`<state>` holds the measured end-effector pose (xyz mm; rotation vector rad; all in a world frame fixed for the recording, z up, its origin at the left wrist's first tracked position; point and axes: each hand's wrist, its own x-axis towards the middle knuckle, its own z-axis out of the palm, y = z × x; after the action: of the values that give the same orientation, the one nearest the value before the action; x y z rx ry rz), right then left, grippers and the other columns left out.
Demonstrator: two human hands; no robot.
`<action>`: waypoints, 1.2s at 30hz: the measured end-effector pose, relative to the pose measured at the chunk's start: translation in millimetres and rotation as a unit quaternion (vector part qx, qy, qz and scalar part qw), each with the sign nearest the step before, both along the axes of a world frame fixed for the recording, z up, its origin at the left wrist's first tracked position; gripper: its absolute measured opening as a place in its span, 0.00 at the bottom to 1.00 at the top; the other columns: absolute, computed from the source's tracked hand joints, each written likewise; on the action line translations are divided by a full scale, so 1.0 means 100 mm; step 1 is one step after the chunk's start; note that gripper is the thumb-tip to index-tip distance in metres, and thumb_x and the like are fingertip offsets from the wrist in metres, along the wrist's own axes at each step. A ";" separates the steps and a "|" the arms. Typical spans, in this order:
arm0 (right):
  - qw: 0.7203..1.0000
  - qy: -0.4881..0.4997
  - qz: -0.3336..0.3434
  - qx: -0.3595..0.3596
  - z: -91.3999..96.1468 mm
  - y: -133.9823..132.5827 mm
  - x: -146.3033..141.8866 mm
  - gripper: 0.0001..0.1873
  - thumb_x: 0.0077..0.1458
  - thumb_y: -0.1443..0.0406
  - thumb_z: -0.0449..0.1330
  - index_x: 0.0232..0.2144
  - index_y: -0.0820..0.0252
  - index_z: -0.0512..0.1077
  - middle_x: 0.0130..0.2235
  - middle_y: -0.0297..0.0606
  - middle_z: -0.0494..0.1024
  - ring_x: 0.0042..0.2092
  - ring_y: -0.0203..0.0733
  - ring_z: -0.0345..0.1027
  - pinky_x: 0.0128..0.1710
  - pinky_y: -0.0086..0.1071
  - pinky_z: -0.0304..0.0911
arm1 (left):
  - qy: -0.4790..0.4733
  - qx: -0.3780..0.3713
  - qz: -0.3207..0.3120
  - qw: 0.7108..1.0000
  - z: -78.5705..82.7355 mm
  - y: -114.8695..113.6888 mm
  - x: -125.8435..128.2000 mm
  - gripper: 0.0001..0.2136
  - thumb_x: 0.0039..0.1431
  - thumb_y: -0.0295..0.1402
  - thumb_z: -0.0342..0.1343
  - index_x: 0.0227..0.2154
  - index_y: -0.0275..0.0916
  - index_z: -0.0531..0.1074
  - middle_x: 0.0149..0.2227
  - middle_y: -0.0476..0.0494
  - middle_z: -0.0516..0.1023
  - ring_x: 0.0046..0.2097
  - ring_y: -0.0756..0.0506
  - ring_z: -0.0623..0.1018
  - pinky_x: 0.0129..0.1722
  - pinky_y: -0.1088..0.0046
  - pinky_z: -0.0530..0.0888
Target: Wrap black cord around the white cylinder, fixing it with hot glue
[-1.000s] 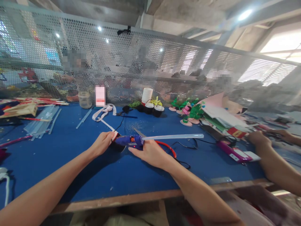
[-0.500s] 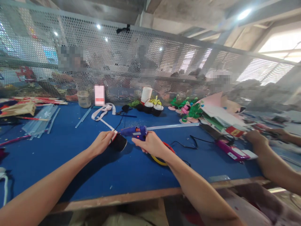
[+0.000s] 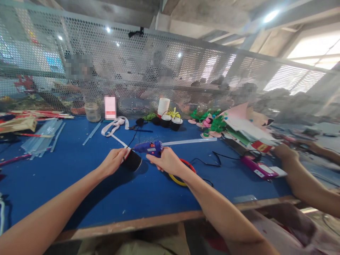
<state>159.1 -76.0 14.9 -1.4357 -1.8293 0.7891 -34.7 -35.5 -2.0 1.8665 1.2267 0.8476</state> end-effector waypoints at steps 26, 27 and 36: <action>0.986 -0.104 0.049 0.124 -0.01 -0.19 -0.08 0.10 0.47 0.62 0.52 0.28 0.62 0.69 0.25 0.35 0.71 0.28 0.37 0.63 0.29 0.28 0.58 | -0.003 0.002 -0.007 1.000 0.01 0.00 0.00 0.14 0.49 0.40 0.38 0.15 0.38 0.57 0.15 0.55 0.52 0.20 0.53 0.52 0.19 0.77 0.51; 0.985 -0.111 0.051 0.124 0.00 -0.20 -0.09 0.10 0.47 0.62 0.52 0.28 0.62 0.69 0.25 0.35 0.71 0.28 0.37 0.63 0.29 0.28 0.58 | -0.005 0.002 -0.009 1.000 0.01 -0.01 0.00 0.14 0.49 0.40 0.38 0.15 0.38 0.57 0.15 0.55 0.52 0.20 0.53 0.52 0.19 0.77 0.51; 0.985 -0.100 0.053 0.128 0.05 -0.18 -0.07 0.08 0.47 0.63 0.52 0.24 0.62 0.68 0.21 0.33 0.69 0.25 0.35 0.62 0.27 0.27 0.57 | -0.006 -0.007 -0.004 1.000 0.00 0.01 0.00 0.14 0.50 0.39 0.38 0.15 0.37 0.56 0.15 0.55 0.51 0.21 0.53 0.54 0.20 0.77 0.52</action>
<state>152.4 -93.6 20.0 -1.2977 -2.0885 0.4491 -34.7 -35.0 -1.7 1.8518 1.2142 0.8416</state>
